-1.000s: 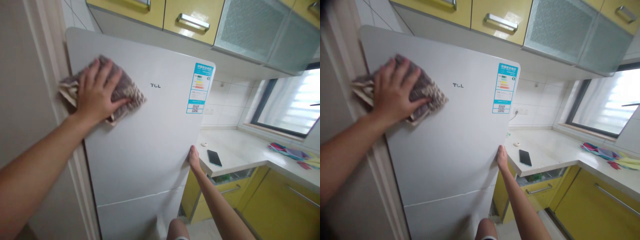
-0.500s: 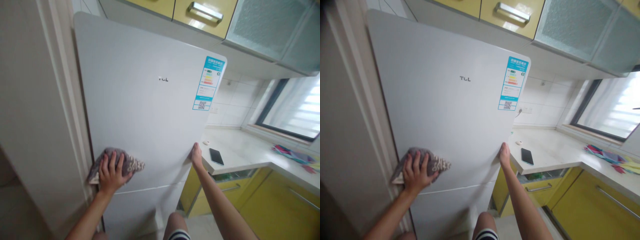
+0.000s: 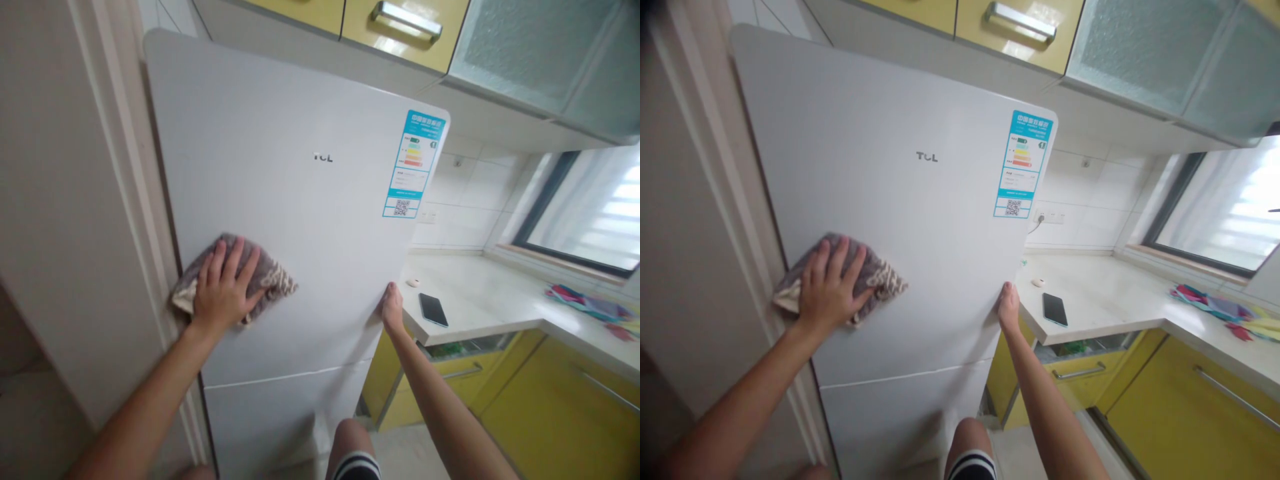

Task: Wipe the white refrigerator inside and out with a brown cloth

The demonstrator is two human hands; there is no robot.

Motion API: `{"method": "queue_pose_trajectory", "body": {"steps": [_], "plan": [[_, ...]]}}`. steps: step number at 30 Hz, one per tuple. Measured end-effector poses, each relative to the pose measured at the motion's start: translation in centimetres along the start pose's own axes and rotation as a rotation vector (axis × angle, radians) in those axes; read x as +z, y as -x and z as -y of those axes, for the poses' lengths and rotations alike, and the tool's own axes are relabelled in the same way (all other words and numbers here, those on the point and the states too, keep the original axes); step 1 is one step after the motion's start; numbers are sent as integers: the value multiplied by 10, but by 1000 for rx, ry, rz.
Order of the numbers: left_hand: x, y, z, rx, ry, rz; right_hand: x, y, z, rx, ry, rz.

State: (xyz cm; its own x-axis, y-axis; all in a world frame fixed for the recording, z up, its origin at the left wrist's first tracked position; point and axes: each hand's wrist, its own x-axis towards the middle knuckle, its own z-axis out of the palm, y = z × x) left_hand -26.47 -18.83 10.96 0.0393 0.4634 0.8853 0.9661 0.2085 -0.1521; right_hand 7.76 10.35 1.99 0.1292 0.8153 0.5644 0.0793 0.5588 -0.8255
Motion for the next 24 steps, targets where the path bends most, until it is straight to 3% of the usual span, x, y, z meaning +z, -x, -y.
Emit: {"method": "queue_pose_trajectory", "body": {"steps": [2,4,6,8,9,11,14,17,19,21,24], "plan": [[-31,-81,6,-19,-12,-75,-1,0,0,12,3,10],[-54,-142,11,-53,-3,-149,-3,0,-1,18,12,24],[-68,-177,13,-100,12,-203,-4,-1,-2,20,23,33],[-69,-180,14,-143,21,-230,-5,-2,-5,21,21,38],[-64,-169,14,-153,21,-230,-5,-3,-6,22,12,39],[-41,-122,10,-141,6,-211,-6,-5,-11,22,-11,45],[12,0,-2,-34,-51,-165,-7,-7,-16,11,-25,68],[68,137,-27,194,-66,-56,-8,-7,-17,0,-29,88],[97,200,-56,388,-11,36,-7,-7,-15,-2,-39,95],[118,227,-96,486,39,98,-6,-7,-14,0,-39,100],[141,207,-166,654,129,183,-6,-7,-10,3,-33,137]]}}
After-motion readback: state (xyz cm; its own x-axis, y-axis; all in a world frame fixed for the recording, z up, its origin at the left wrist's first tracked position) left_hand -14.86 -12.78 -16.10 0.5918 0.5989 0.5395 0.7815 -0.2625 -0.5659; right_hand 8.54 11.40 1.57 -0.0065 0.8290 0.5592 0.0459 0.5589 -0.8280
